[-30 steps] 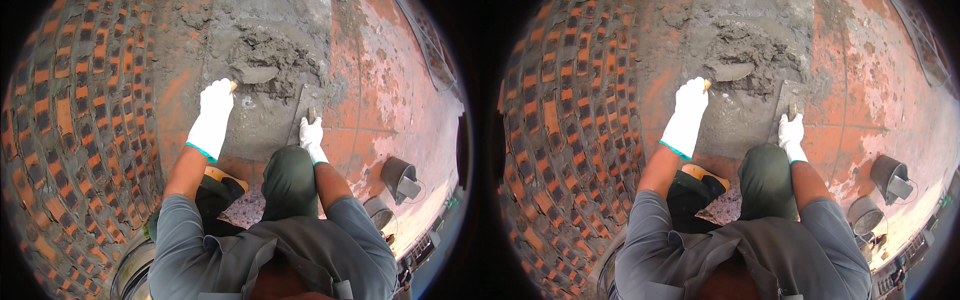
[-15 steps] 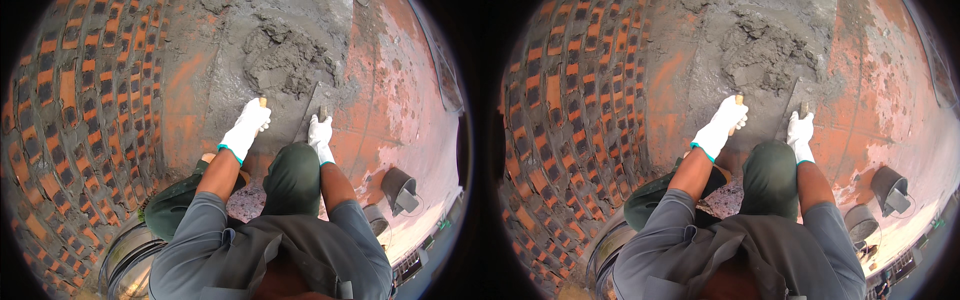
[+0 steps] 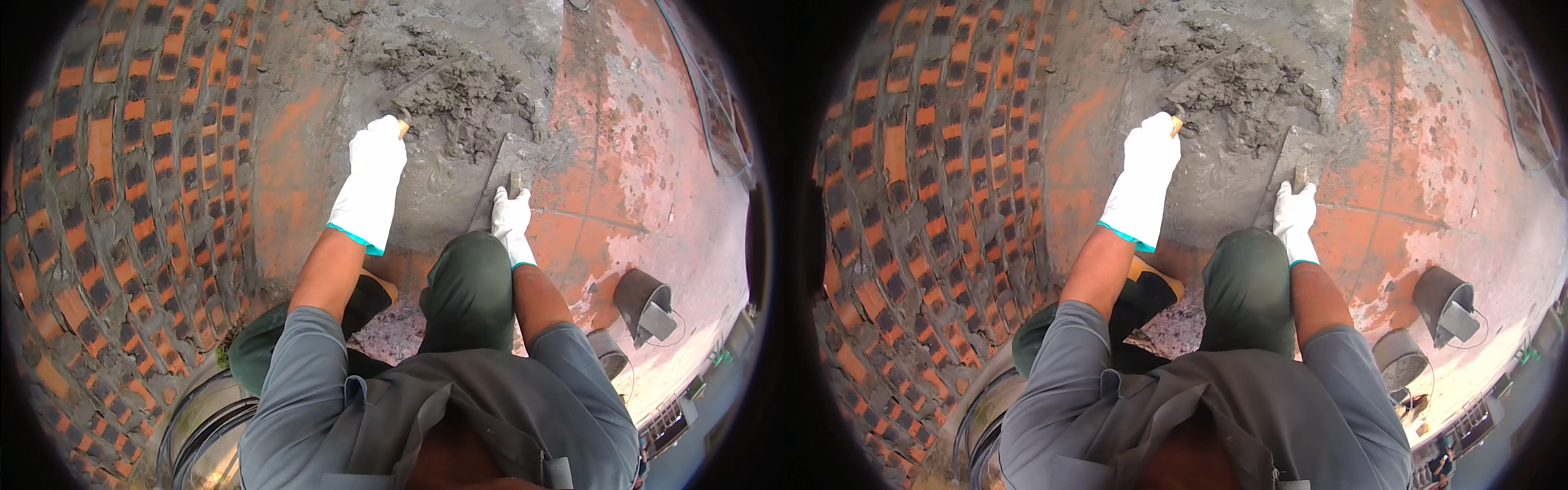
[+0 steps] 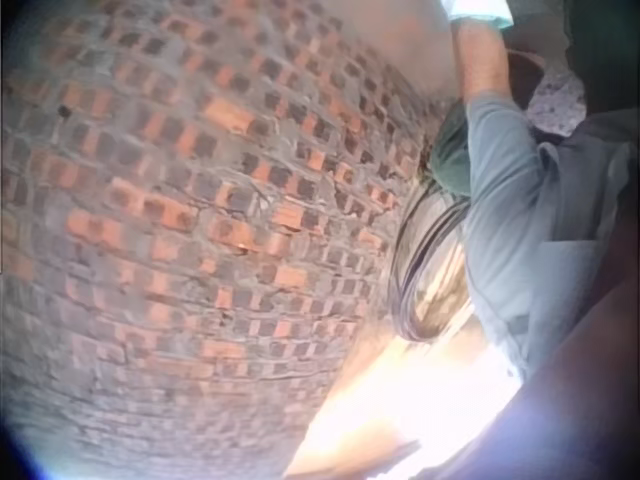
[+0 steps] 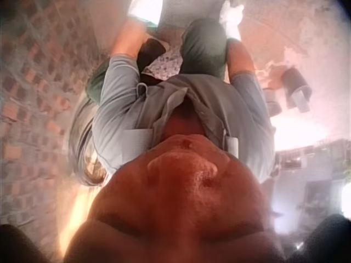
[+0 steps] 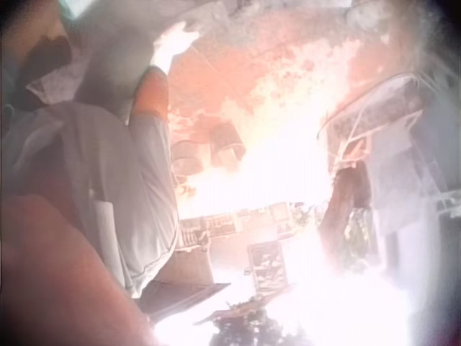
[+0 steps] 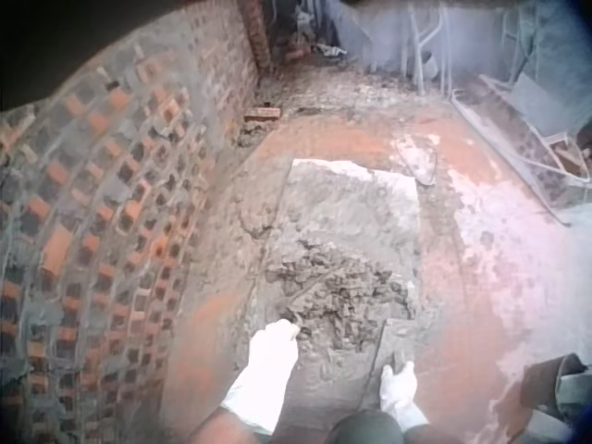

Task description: The person kneels beside a brick wall and uses a trowel and hawk to scoop mortar and apply it to the wall surface. They repeatedly smooth the mortar into the brick joints and face, working along the lower section of the wall.

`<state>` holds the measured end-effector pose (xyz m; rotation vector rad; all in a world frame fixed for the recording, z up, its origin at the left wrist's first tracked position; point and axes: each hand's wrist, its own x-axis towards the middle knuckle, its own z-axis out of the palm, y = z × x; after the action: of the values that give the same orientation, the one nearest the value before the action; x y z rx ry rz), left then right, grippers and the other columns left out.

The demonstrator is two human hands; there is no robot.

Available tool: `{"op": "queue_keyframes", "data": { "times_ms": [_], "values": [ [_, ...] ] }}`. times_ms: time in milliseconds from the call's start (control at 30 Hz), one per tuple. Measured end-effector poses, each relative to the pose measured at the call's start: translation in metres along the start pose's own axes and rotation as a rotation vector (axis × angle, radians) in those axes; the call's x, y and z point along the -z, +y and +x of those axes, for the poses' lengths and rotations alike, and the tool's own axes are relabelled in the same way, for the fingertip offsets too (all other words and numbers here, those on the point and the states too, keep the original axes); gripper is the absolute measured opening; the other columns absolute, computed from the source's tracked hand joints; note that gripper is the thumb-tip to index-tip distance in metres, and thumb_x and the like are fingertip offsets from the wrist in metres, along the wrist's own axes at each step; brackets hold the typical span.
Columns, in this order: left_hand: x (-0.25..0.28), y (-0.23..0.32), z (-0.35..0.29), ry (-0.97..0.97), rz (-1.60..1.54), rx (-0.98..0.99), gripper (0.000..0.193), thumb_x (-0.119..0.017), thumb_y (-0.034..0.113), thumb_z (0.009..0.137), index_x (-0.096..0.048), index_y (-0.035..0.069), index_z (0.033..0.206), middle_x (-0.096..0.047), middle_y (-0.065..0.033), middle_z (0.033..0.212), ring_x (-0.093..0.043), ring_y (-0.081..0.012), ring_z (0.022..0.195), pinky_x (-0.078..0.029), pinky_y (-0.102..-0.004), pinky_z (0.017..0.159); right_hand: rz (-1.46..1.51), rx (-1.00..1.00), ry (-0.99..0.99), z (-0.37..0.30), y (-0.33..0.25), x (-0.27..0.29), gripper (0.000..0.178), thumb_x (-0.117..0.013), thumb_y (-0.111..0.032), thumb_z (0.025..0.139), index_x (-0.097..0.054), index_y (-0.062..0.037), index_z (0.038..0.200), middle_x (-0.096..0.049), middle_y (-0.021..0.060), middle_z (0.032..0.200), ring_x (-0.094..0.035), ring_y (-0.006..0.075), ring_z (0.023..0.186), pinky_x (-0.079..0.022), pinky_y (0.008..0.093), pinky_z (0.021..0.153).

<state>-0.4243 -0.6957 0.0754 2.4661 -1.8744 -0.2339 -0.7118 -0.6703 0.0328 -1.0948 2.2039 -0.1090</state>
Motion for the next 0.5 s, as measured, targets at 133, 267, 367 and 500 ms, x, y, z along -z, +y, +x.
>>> {"op": "queue_keyframes", "data": {
  "times_ms": [133, 267, 367, 500],
  "values": [
    [-0.005, -0.024, -0.031, 0.203, -0.268, 0.068, 0.023, -0.074, 0.022, 0.096, -0.062, 0.005, 0.107, -0.072, -0.0174, 0.092, -0.075, -0.0322, 0.078, -0.061, -0.0438, 0.071, 0.015, -0.020, -0.020, 0.001, 0.000, 0.002, 0.061, -0.071, -0.036, 0.102, -0.051, 0.0035, 0.144, -0.072, 0.0305, 0.124, -0.071, 0.0454, 0.115, -0.054, 0.0491, 0.102],
    [0.012, -0.036, -0.107, -0.842, -1.170, 0.609, 0.010, -0.070, 0.007, 0.096, -0.063, 0.005, 0.103, -0.065, -0.0080, 0.072, -0.062, -0.0156, 0.056, -0.049, -0.0320, 0.049, 0.021, 0.014, 0.003, 0.004, 0.006, -0.003, 0.051, -0.071, -0.036, 0.102, -0.055, 0.0023, 0.131, -0.073, 0.0301, 0.118, -0.071, 0.0468, 0.111, -0.055, 0.0504, 0.098],
    [0.001, -0.020, -0.139, -1.292, -0.924, 0.612, 0.012, -0.072, 0.006, 0.093, -0.064, 0.006, 0.101, -0.063, -0.0080, 0.068, -0.058, -0.0181, 0.048, -0.046, -0.0337, 0.043, 0.023, 0.016, 0.013, 0.005, 0.010, -0.006, 0.051, -0.071, -0.037, 0.101, -0.055, 0.0017, 0.131, -0.072, 0.0299, 0.118, -0.070, 0.0466, 0.112, -0.054, 0.0502, 0.099],
    [-0.033, 0.010, -0.078, -1.221, -1.285, 0.543, 0.016, -0.071, 0.014, 0.093, -0.062, 0.007, 0.104, -0.064, -0.0087, 0.072, -0.061, -0.0174, 0.055, -0.045, -0.0321, 0.045, 0.034, 0.017, 0.014, 0.004, 0.010, -0.005, 0.053, -0.071, -0.036, 0.101, -0.056, 0.0012, 0.135, -0.072, 0.0298, 0.122, -0.069, 0.0462, 0.115, -0.053, 0.0502, 0.101]
  ]
}}
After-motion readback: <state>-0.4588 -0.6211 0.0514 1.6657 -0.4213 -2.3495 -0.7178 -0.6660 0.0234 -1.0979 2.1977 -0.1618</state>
